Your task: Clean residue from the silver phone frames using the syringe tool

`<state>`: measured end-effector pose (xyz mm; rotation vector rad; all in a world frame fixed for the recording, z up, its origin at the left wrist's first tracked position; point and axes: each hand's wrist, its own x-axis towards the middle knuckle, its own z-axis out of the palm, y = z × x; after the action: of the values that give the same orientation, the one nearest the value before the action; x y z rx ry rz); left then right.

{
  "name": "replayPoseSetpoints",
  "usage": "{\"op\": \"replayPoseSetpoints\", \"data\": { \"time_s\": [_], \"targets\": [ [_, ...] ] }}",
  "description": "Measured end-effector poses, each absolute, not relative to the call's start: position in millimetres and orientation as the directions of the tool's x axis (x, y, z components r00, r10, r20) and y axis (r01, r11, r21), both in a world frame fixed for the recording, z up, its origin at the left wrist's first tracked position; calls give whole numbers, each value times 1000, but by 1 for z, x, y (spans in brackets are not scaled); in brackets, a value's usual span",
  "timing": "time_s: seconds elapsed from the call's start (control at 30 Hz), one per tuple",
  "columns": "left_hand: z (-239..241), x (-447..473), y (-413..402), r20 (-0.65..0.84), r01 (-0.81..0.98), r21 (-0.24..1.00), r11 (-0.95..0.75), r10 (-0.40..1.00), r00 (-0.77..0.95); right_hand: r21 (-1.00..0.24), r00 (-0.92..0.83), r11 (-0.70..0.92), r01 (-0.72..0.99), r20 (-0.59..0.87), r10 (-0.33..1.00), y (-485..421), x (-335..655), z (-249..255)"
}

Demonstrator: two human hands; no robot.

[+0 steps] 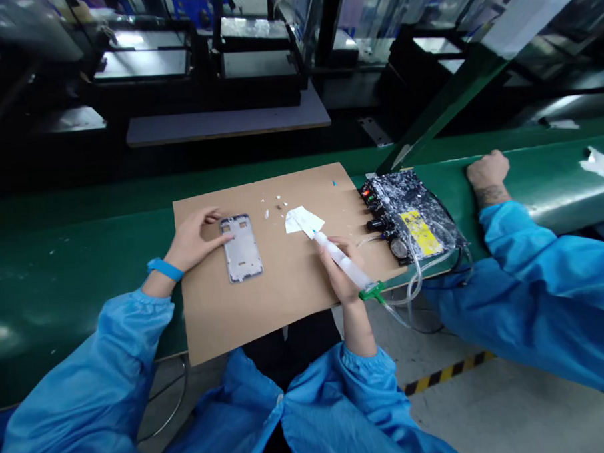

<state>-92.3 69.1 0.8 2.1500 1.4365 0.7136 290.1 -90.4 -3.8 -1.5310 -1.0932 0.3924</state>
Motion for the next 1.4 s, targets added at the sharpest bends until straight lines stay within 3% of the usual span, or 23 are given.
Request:
{"op": "replayPoseSetpoints", "data": {
  "time_s": [0.23, 0.47, 0.6, 0.87, 1.4],
  "targets": [
    [10, -124, 130, 277, 824, 566, -35, 949, -149, -890, 429, 102, 445, 312, 848, -89, 291, -7],
    [38, -122, 177, 271, 780, 576, 243, 844, -463, -887, 424, 115, 448, 323, 846, -86, 294, -18],
    [40, -114, 163, 310, 804, 576, 148, 871, -382, -904, 456, 107, 414, 307, 836, -86, 290, -14],
    [12, -112, 97, 250, 880, 438, -184, 965, 77, -935, 451, 92, 342, 249, 857, -87, 286, -9],
    [12, -113, 101, 192, 855, 485, -183, 976, 100, -925, 441, 126, 359, 287, 850, -86, 289, -14]
  ]
}}
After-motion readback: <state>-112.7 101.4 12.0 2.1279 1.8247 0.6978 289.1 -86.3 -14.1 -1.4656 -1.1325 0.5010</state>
